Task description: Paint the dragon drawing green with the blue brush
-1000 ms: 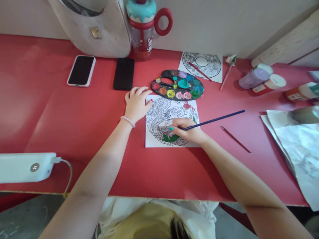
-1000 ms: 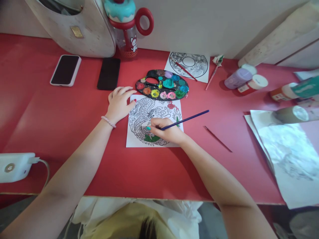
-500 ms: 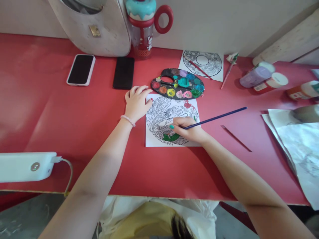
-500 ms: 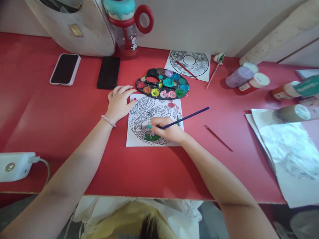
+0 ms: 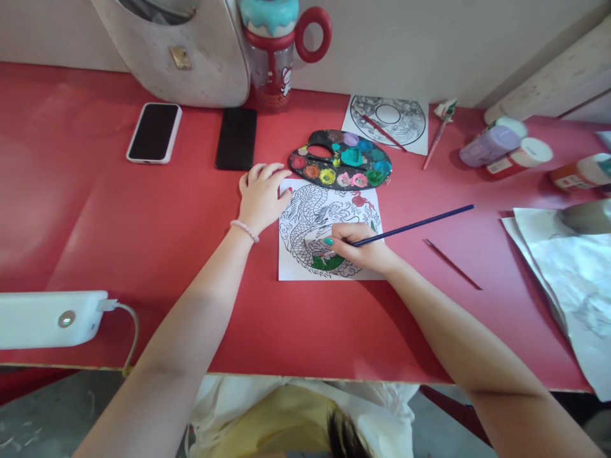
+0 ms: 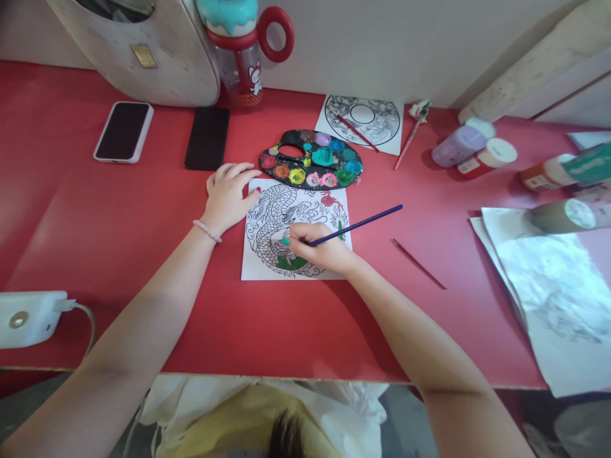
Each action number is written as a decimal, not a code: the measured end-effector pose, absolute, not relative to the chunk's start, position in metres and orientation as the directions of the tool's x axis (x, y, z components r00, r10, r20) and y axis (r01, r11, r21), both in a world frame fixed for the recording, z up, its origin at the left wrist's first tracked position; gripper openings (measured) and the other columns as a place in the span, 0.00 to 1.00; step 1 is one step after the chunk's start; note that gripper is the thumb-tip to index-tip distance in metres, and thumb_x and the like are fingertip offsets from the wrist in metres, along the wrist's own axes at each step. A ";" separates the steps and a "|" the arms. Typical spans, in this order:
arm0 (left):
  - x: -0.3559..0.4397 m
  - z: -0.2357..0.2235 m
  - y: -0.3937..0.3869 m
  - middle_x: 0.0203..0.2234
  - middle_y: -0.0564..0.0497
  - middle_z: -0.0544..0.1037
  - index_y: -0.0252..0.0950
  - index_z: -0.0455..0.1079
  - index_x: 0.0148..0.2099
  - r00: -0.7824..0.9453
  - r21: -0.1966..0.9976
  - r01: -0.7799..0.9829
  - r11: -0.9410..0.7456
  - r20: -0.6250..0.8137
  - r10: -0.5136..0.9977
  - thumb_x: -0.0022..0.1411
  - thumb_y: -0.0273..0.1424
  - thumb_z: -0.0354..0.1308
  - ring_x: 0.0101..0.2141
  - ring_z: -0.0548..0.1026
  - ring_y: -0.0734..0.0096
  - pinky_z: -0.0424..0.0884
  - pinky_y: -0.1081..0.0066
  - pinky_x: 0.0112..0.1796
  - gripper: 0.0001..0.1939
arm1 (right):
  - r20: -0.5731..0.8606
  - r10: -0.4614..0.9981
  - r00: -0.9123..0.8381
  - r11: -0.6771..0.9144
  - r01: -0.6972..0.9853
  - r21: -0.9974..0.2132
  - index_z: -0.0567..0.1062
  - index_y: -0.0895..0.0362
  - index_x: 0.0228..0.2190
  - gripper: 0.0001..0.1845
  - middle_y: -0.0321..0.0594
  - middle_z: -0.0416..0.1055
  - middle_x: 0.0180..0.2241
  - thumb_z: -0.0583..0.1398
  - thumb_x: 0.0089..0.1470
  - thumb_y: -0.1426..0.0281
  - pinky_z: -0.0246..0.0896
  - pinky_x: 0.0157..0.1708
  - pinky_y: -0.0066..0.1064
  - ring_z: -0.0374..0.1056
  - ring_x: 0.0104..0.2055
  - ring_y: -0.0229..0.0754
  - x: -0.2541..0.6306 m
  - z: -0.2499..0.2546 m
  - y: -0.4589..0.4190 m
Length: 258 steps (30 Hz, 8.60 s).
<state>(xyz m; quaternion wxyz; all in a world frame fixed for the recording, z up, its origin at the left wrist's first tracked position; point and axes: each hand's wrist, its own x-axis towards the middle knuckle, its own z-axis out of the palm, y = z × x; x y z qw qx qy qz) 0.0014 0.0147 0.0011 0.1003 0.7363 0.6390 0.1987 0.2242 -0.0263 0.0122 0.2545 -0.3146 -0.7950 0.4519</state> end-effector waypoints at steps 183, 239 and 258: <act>0.001 -0.001 0.015 0.59 0.53 0.70 0.52 0.71 0.54 0.105 0.443 0.881 -0.166 0.160 0.981 0.64 0.30 0.55 0.61 0.59 0.46 0.54 0.42 0.60 0.17 | 0.081 0.706 -0.704 0.409 0.312 -0.858 0.56 0.54 0.18 0.19 0.29 0.55 0.17 0.57 0.56 0.68 0.46 0.22 0.26 0.50 0.20 0.31 0.226 0.015 -0.029; 0.001 0.000 0.015 0.59 0.56 0.70 0.57 0.69 0.56 0.110 0.455 0.875 -0.166 0.147 0.983 0.64 0.31 0.55 0.61 0.59 0.47 0.52 0.41 0.61 0.20 | 0.096 0.722 -0.685 0.418 0.321 -0.850 0.55 0.54 0.18 0.19 0.29 0.54 0.17 0.56 0.57 0.68 0.46 0.22 0.27 0.49 0.21 0.31 0.225 0.013 -0.029; 0.000 -0.002 0.016 0.59 0.57 0.69 0.58 0.69 0.55 0.114 0.438 0.883 -0.167 0.143 0.983 0.65 0.32 0.55 0.61 0.59 0.48 0.53 0.42 0.61 0.19 | 0.069 0.726 -0.684 0.382 0.317 -0.868 0.56 0.54 0.18 0.21 0.30 0.55 0.18 0.57 0.58 0.67 0.47 0.23 0.28 0.50 0.21 0.31 0.226 0.015 -0.030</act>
